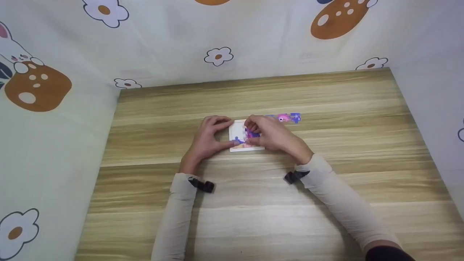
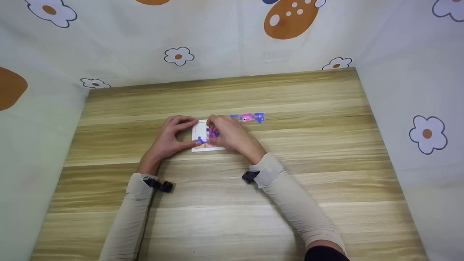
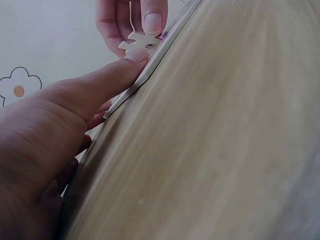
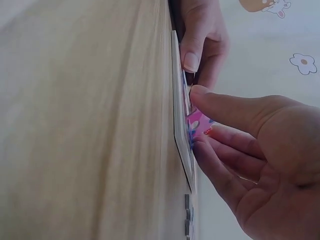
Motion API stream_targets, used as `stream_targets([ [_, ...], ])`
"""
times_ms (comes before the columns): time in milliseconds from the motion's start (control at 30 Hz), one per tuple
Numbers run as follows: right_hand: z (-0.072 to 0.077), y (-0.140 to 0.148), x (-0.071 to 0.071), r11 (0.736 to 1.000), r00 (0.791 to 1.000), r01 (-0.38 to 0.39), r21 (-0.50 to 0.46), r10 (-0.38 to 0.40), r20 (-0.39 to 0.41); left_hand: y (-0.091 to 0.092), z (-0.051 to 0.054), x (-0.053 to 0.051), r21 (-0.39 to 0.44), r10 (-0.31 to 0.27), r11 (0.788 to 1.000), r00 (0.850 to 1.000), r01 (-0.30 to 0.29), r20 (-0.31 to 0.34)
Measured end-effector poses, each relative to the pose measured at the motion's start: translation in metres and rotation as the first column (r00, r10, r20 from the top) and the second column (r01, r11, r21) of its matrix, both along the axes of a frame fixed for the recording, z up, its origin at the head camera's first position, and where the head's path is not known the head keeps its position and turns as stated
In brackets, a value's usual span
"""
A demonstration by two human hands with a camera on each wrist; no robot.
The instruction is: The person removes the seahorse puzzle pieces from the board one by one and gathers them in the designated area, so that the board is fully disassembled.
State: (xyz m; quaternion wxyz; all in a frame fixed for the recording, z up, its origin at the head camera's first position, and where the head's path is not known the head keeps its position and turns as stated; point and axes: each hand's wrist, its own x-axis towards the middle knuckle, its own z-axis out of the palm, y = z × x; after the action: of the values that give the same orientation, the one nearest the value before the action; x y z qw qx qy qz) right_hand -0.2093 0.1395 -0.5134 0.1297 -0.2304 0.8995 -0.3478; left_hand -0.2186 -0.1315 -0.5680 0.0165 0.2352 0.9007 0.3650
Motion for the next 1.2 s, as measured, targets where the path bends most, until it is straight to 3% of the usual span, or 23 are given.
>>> stream_targets([
  [267, 0.0004, 0.0019, 0.0007, 1.0, 1.0, -0.023, 0.016, 0.024, -0.015, 0.0005, 0.0001, -0.0003, 0.0, -0.008, 1.0, 1.0, 0.008, -0.029],
  [633, -0.0033, 0.0007, 0.0002, 1.0, 1.0, -0.004, 0.006, 0.004, 0.007, 0.0003, -0.0001, -0.0004, -0.006, -0.011, 1.0, 1.0, 0.011, -0.017],
  [867, -0.0032, 0.0006, 0.0002, 1.0, 1.0, -0.011, 0.021, 0.011, -0.021, 0.0005, 0.0011, 0.0005, -0.008, -0.008, 1.0, 1.0, 0.008, -0.022],
  [1200, -0.0039, 0.0033, -0.0018, 0.999, 0.999, -0.014, -0.052, 0.015, 0.03, 0.0012, 0.0004, 0.0009, 0.002, 0.002, 1.0, 1.0, -0.002, 0.004],
])
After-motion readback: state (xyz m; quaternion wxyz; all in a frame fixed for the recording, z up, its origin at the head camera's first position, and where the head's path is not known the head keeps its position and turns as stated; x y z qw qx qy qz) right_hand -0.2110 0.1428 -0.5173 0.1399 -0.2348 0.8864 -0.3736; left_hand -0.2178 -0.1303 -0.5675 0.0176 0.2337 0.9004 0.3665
